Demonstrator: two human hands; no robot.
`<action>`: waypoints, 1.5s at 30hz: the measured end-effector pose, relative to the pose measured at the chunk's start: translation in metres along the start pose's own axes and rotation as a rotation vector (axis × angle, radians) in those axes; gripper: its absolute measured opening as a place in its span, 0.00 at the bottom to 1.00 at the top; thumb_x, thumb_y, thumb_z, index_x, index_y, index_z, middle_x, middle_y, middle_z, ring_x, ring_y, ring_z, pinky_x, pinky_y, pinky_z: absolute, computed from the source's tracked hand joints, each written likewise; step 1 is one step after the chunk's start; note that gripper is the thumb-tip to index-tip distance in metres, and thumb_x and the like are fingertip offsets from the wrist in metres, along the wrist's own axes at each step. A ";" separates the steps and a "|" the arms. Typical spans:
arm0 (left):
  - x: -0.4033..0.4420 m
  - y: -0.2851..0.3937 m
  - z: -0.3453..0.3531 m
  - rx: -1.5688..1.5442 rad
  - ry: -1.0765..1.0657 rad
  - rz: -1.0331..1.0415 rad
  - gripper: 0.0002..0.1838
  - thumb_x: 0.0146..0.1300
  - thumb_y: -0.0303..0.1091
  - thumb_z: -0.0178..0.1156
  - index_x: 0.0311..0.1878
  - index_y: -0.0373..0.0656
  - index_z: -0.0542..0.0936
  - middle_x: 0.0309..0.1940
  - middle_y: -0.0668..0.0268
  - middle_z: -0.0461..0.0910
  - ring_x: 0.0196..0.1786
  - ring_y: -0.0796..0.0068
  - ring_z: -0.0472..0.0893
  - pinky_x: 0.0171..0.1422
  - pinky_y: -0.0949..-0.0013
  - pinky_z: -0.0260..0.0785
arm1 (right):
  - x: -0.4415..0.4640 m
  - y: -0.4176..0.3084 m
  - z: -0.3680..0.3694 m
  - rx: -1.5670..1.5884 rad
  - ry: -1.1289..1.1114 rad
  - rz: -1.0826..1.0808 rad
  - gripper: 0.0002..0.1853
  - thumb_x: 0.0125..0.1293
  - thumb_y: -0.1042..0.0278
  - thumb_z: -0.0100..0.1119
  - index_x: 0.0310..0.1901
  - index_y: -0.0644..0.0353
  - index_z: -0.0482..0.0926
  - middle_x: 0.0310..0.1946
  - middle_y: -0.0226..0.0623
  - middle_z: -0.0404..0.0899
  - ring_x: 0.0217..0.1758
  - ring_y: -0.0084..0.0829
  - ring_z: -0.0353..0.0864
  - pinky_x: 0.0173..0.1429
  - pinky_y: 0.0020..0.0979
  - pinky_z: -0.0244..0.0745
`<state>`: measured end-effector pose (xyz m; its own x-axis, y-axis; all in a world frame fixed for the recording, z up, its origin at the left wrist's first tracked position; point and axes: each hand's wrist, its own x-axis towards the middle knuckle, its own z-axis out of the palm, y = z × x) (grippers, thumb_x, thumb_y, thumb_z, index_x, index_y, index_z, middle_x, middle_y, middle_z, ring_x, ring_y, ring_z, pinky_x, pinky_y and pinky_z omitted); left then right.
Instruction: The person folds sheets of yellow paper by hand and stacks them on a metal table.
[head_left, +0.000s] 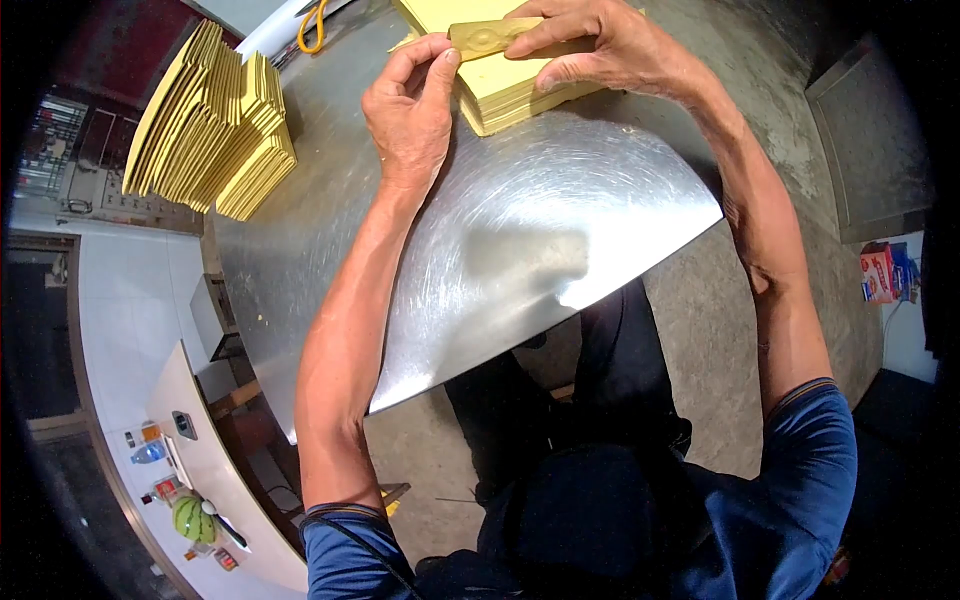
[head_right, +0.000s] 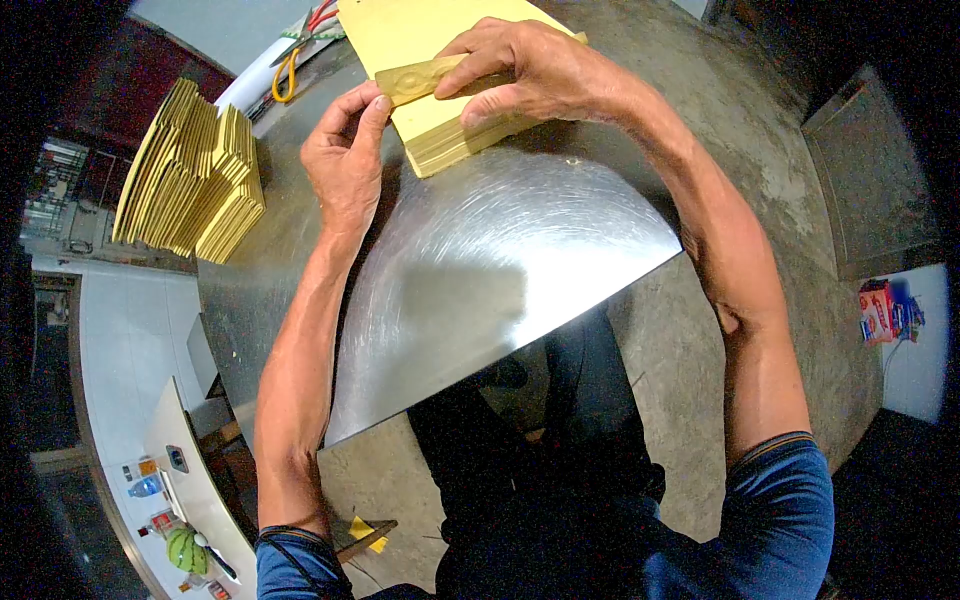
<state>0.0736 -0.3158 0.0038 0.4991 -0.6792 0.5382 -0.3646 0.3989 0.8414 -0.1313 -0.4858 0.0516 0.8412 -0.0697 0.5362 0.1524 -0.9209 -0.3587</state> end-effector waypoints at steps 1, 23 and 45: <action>0.000 -0.001 0.000 -0.003 -0.002 0.001 0.10 0.77 0.28 0.71 0.56 0.35 0.90 0.50 0.66 0.91 0.52 0.78 0.88 0.63 0.71 0.81 | 0.000 0.000 0.000 0.004 -0.003 0.006 0.24 0.64 0.56 0.81 0.59 0.56 0.93 0.66 0.45 0.87 0.69 0.45 0.84 0.74 0.44 0.80; 0.000 0.000 -0.001 0.027 -0.006 0.007 0.10 0.77 0.28 0.71 0.55 0.35 0.90 0.49 0.66 0.92 0.52 0.78 0.88 0.63 0.71 0.81 | 0.001 0.001 -0.001 0.069 0.013 0.030 0.14 0.72 0.61 0.75 0.52 0.61 0.94 0.59 0.40 0.91 0.60 0.37 0.89 0.66 0.40 0.84; 0.000 0.005 -0.002 0.047 -0.062 0.237 0.10 0.70 0.19 0.71 0.53 0.34 0.90 0.57 0.60 0.91 0.56 0.72 0.89 0.63 0.69 0.83 | 0.005 0.001 0.009 0.071 0.185 -0.123 0.09 0.77 0.67 0.70 0.45 0.66 0.87 0.47 0.36 0.90 0.47 0.30 0.87 0.53 0.33 0.83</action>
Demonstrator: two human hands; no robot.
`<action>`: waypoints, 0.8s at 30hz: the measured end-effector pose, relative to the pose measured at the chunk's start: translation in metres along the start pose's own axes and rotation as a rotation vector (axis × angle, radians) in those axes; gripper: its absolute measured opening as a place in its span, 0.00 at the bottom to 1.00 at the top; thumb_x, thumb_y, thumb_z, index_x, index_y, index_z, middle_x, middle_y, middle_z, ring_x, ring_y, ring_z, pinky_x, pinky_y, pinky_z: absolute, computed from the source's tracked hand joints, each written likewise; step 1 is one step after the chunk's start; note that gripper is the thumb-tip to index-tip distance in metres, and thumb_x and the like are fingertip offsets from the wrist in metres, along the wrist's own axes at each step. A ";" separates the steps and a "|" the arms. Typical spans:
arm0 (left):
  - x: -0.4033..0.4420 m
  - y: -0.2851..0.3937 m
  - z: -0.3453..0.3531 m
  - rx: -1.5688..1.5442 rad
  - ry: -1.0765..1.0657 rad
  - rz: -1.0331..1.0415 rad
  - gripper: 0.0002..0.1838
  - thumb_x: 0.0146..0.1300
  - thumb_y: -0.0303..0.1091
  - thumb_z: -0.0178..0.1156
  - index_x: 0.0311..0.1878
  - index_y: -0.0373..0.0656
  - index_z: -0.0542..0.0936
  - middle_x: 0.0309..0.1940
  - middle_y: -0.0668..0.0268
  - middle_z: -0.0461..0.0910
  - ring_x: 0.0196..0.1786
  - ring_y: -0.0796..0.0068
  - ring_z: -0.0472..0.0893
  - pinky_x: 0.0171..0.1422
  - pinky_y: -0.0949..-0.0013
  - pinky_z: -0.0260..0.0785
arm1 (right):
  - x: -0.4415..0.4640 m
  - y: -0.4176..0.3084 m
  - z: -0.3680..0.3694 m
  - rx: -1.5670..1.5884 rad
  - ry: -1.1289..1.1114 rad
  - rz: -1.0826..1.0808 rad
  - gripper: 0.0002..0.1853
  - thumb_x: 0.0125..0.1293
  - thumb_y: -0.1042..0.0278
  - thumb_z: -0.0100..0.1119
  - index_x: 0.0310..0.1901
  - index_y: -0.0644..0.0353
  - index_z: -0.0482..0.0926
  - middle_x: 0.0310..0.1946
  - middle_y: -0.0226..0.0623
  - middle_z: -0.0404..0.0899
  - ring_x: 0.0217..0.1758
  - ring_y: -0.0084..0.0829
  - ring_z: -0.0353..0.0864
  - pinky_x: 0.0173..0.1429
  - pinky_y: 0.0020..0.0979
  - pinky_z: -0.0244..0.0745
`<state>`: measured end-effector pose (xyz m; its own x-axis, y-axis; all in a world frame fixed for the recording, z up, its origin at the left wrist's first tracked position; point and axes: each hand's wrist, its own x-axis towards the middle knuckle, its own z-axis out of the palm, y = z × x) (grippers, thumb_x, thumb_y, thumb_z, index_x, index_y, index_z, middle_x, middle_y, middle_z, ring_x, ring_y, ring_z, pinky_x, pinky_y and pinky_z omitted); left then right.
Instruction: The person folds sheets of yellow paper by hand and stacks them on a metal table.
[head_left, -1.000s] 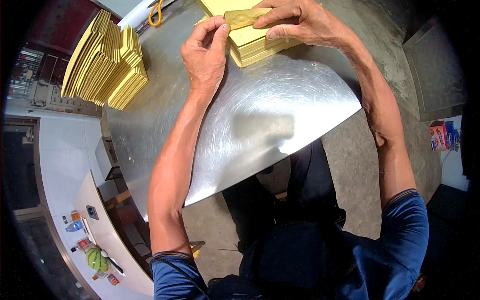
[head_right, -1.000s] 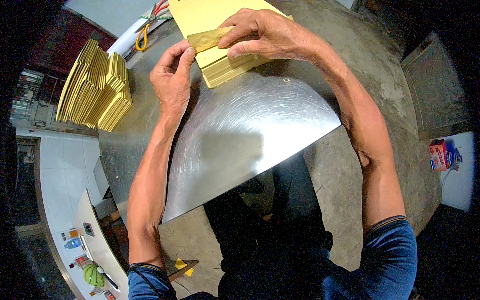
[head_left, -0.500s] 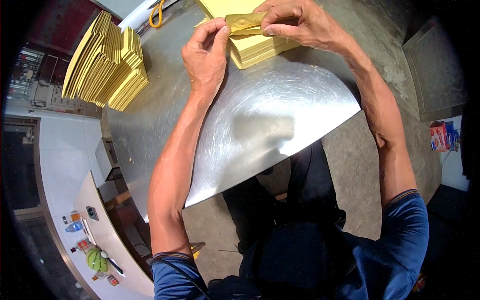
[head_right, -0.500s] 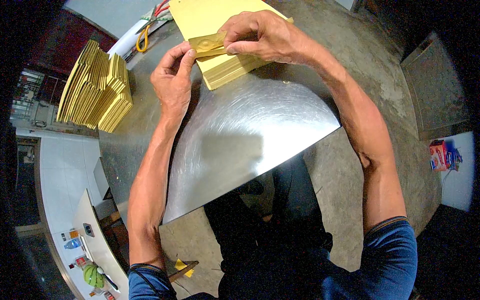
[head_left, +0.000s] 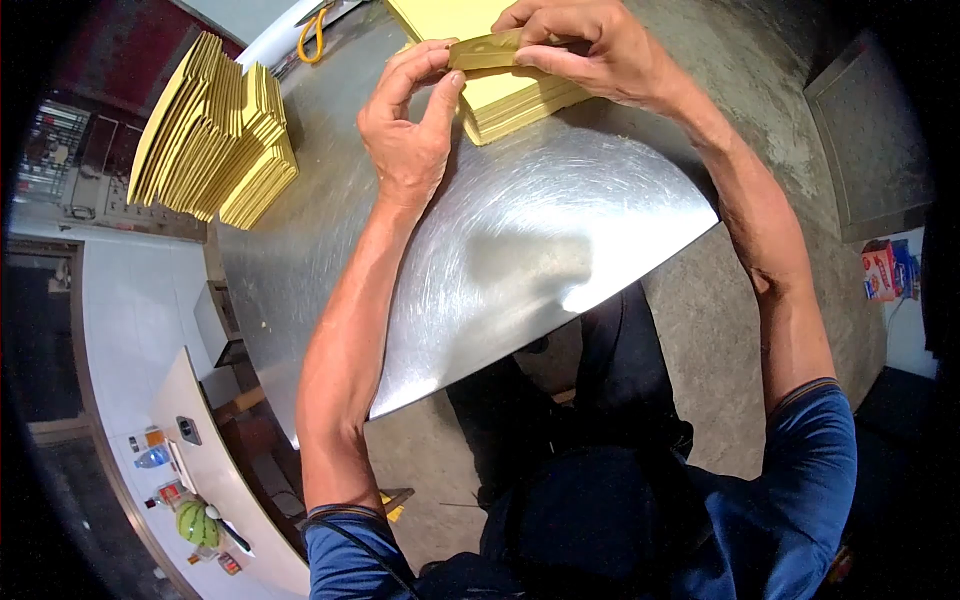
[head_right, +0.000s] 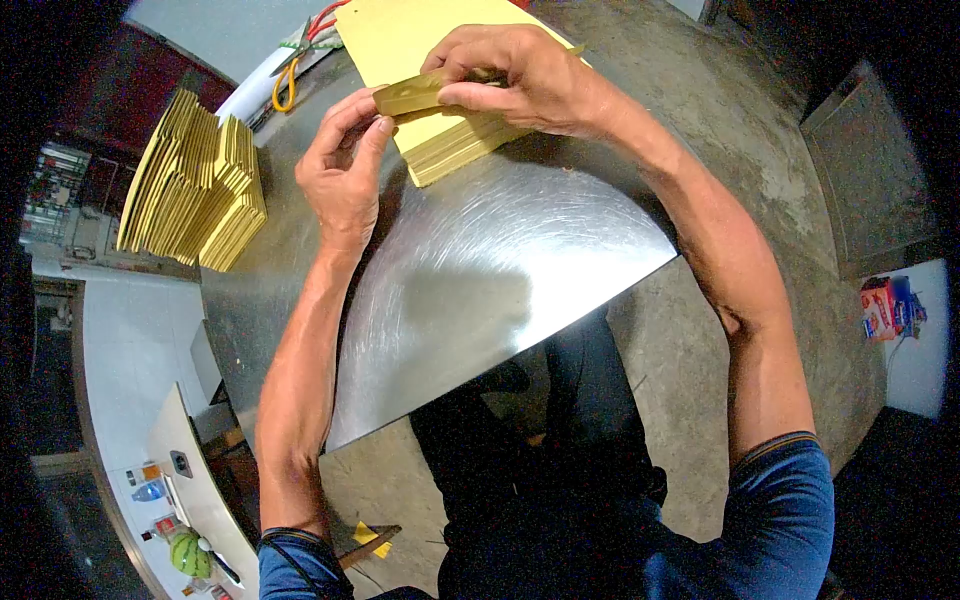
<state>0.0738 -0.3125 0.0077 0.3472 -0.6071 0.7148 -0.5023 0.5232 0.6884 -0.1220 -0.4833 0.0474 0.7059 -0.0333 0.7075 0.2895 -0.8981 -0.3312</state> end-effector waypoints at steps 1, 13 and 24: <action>0.001 0.001 0.001 0.001 0.002 0.020 0.10 0.69 0.19 0.71 0.52 0.34 0.90 0.58 0.60 0.91 0.56 0.72 0.89 0.63 0.69 0.83 | 0.000 -0.003 -0.001 -0.053 0.011 -0.041 0.09 0.77 0.67 0.70 0.45 0.66 0.87 0.47 0.37 0.90 0.48 0.31 0.88 0.53 0.34 0.83; -0.001 0.007 0.002 0.119 -0.008 0.088 0.09 0.66 0.18 0.72 0.48 0.40 0.90 0.52 0.63 0.92 0.58 0.68 0.88 0.67 0.65 0.79 | 0.002 -0.029 0.002 -0.165 0.118 -0.048 0.10 0.71 0.69 0.74 0.50 0.62 0.86 0.46 0.37 0.89 0.49 0.38 0.91 0.54 0.39 0.87; -0.006 0.034 0.017 -0.094 0.178 -0.004 0.08 0.79 0.22 0.65 0.57 0.35 0.82 0.52 0.61 0.88 0.56 0.75 0.85 0.61 0.68 0.81 | 0.001 -0.021 0.006 -0.453 0.339 -0.099 0.10 0.68 0.70 0.76 0.49 0.59 0.90 0.45 0.36 0.91 0.48 0.40 0.92 0.51 0.38 0.89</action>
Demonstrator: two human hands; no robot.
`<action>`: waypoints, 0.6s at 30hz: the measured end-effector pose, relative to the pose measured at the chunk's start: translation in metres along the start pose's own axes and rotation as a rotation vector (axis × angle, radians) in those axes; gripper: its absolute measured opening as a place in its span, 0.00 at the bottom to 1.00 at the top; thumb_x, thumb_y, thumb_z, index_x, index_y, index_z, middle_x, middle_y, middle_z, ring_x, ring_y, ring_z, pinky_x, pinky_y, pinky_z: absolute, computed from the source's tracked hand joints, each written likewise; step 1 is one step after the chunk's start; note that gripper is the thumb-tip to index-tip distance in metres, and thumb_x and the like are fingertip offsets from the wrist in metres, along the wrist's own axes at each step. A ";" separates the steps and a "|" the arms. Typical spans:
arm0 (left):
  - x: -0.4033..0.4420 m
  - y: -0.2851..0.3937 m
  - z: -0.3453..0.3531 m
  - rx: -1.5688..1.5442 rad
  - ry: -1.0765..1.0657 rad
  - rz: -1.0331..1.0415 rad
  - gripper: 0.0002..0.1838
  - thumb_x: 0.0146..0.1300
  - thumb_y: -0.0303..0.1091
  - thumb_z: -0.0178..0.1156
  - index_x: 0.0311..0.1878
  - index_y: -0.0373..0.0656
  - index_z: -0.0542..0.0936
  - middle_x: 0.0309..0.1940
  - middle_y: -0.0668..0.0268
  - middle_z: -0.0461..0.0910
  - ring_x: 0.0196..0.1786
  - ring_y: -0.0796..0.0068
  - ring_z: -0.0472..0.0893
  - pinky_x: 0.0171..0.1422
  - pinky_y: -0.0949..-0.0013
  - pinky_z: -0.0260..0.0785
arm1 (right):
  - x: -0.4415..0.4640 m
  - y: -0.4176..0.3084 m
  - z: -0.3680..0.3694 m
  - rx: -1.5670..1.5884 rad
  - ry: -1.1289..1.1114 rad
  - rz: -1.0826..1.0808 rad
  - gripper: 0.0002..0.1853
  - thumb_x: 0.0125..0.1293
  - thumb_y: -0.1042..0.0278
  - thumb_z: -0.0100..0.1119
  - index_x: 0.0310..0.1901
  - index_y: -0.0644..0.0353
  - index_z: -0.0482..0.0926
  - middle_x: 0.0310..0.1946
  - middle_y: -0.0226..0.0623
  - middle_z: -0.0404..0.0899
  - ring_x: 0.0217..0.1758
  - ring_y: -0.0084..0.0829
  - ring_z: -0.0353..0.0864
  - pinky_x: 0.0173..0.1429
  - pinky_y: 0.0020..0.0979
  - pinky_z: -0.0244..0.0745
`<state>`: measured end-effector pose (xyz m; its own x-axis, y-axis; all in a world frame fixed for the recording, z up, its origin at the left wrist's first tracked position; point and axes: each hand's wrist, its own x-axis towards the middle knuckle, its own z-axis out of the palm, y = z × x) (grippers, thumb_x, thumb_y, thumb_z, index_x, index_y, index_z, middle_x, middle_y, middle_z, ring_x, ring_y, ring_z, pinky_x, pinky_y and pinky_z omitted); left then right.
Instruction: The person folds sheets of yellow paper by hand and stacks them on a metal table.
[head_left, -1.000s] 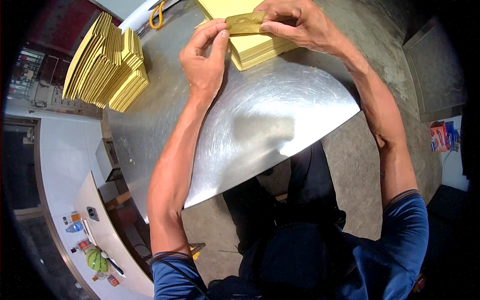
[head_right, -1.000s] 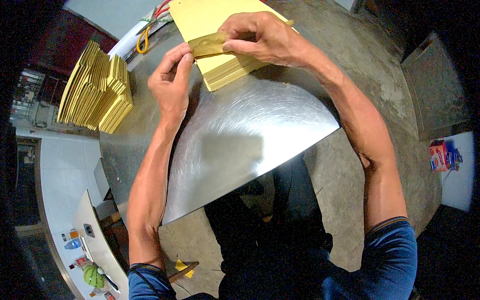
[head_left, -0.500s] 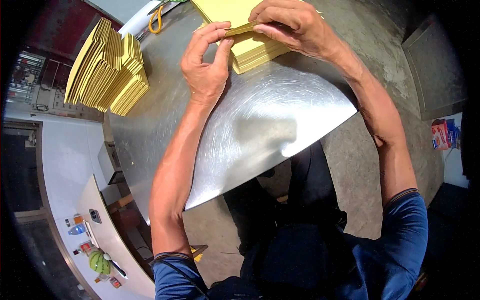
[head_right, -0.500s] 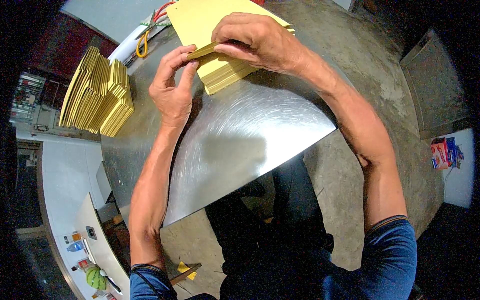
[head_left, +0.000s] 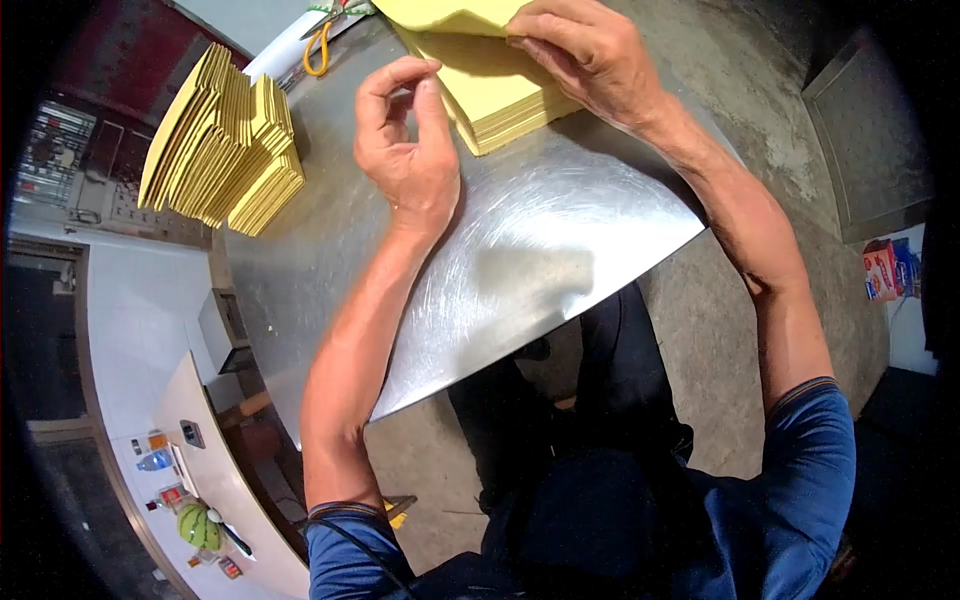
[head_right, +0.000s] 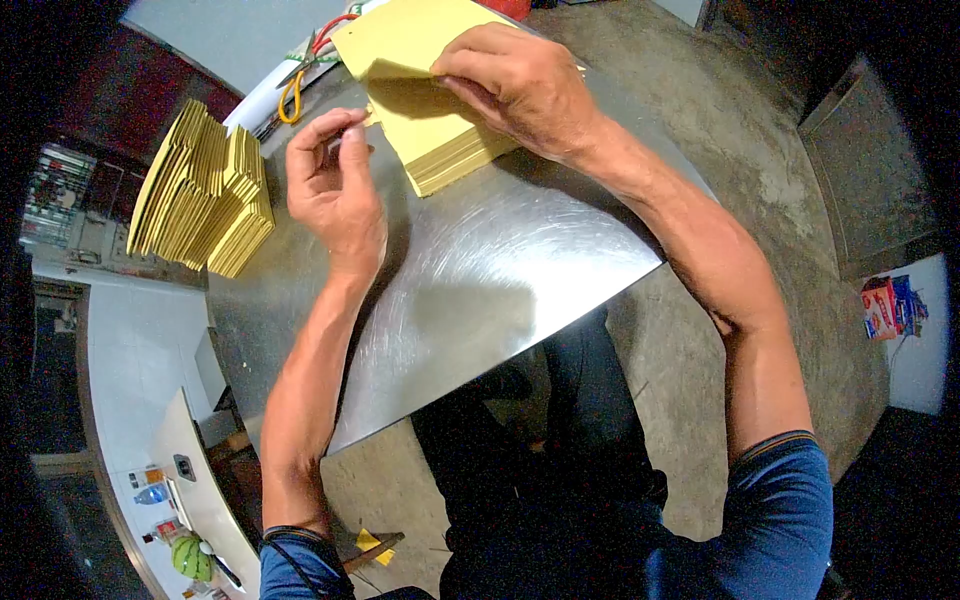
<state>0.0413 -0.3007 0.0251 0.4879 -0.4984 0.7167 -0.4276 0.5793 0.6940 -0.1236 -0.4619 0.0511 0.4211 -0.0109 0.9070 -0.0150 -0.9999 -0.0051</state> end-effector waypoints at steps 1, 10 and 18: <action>-0.002 0.009 0.002 -0.096 0.038 -0.069 0.08 0.79 0.23 0.64 0.57 0.35 0.82 0.53 0.61 0.88 0.56 0.76 0.84 0.59 0.68 0.81 | -0.001 0.002 0.001 -0.007 0.039 0.022 0.10 0.69 0.70 0.76 0.49 0.59 0.90 0.45 0.36 0.91 0.48 0.40 0.92 0.51 0.38 0.89; -0.016 0.062 0.028 -0.617 -0.232 -0.650 0.31 0.83 0.47 0.65 0.73 0.29 0.72 0.66 0.55 0.82 0.66 0.64 0.85 0.69 0.57 0.82 | 0.006 -0.034 -0.006 0.217 -0.080 -0.056 0.12 0.67 0.67 0.75 0.49 0.59 0.89 0.41 0.38 0.88 0.45 0.44 0.90 0.47 0.41 0.87; -0.038 0.076 -0.035 -0.471 0.077 -0.849 0.24 0.85 0.29 0.54 0.79 0.34 0.68 0.72 0.51 0.80 0.70 0.54 0.85 0.74 0.43 0.82 | 0.010 -0.030 -0.024 0.633 -0.108 0.094 0.07 0.71 0.69 0.75 0.44 0.63 0.90 0.36 0.39 0.91 0.33 0.29 0.89 0.37 0.34 0.82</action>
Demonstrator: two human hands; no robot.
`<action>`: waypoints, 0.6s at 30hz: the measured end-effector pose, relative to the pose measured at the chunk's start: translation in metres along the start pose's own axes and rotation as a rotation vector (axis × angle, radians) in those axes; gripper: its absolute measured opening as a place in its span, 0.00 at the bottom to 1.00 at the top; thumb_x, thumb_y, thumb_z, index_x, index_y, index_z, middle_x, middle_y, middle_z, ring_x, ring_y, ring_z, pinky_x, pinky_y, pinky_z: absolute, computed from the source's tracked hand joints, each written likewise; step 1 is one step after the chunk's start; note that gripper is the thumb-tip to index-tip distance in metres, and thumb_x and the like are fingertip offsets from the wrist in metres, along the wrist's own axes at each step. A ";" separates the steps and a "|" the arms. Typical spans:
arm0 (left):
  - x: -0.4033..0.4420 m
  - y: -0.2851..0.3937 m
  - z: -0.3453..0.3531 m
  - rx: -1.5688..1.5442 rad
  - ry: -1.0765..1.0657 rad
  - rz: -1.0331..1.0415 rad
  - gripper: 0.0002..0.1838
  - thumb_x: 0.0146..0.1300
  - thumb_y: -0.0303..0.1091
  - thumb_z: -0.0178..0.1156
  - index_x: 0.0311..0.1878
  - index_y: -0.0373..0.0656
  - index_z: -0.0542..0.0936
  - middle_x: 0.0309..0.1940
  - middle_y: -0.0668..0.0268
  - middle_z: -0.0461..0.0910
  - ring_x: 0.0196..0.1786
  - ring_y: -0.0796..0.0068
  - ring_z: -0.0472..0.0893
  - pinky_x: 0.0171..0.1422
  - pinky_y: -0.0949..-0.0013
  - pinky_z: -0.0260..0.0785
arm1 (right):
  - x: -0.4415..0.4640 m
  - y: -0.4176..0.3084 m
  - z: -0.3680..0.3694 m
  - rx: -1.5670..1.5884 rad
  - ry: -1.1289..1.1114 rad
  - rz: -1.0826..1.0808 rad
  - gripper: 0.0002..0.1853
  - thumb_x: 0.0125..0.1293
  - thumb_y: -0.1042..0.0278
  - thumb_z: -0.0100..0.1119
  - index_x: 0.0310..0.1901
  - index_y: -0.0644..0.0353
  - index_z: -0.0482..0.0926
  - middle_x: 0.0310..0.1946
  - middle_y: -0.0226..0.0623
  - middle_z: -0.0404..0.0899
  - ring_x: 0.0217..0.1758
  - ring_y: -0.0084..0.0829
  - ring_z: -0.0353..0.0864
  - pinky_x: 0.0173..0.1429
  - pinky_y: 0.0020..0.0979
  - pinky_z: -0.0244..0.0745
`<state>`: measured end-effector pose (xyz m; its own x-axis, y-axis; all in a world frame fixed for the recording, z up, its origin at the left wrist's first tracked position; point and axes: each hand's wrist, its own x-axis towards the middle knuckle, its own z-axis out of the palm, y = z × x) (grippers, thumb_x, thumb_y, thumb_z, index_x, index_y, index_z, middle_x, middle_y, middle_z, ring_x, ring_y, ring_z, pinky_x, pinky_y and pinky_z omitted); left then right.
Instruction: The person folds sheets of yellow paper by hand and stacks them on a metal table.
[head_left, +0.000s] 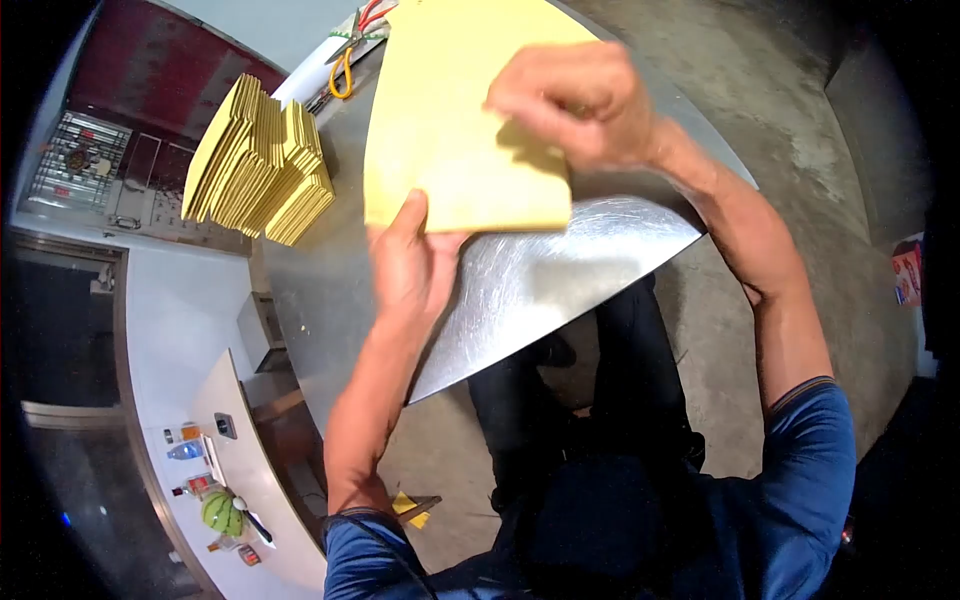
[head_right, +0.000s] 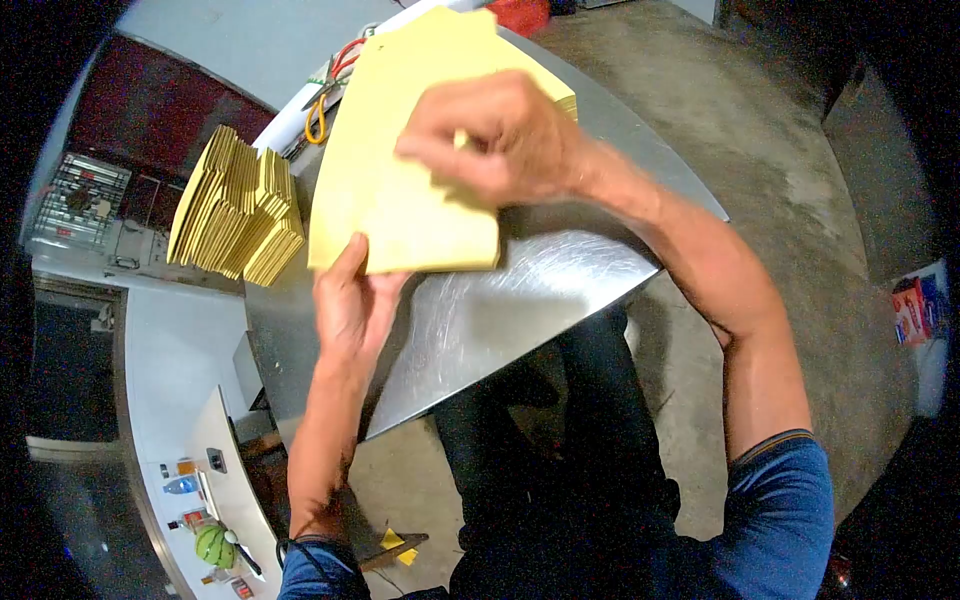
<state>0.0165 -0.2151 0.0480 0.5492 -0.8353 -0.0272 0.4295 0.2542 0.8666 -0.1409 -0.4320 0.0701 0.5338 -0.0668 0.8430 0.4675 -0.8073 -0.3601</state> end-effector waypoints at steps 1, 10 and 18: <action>-0.017 0.010 -0.013 0.064 0.015 0.006 0.22 0.85 0.30 0.56 0.76 0.33 0.73 0.68 0.53 0.84 0.68 0.58 0.86 0.73 0.49 0.82 | 0.004 0.004 -0.002 -0.102 0.178 -0.034 0.07 0.74 0.69 0.73 0.45 0.63 0.91 0.38 0.37 0.93 0.31 0.22 0.87 0.33 0.28 0.79; -0.145 0.122 -0.152 0.404 0.230 0.240 0.28 0.81 0.30 0.65 0.79 0.37 0.73 0.73 0.58 0.82 0.74 0.62 0.82 0.81 0.55 0.74 | 0.007 0.018 0.024 -0.200 0.366 0.095 0.42 0.67 0.61 0.81 0.79 0.63 0.72 0.70 0.48 0.82 0.73 0.41 0.81 0.77 0.43 0.77; -0.191 0.172 -0.166 1.044 0.141 0.294 0.22 0.81 0.40 0.65 0.67 0.32 0.84 0.45 0.70 0.84 0.41 0.82 0.73 0.45 0.73 0.64 | 0.009 -0.027 0.062 0.025 0.152 0.179 0.62 0.65 0.62 0.84 0.90 0.62 0.46 0.82 0.55 0.68 0.86 0.47 0.67 0.89 0.48 0.63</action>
<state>0.1049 0.0691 0.1197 0.6367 -0.7293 0.2504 -0.5145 -0.1600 0.8424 -0.1054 -0.3747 0.0629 0.4987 -0.2968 0.8144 0.3933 -0.7598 -0.5177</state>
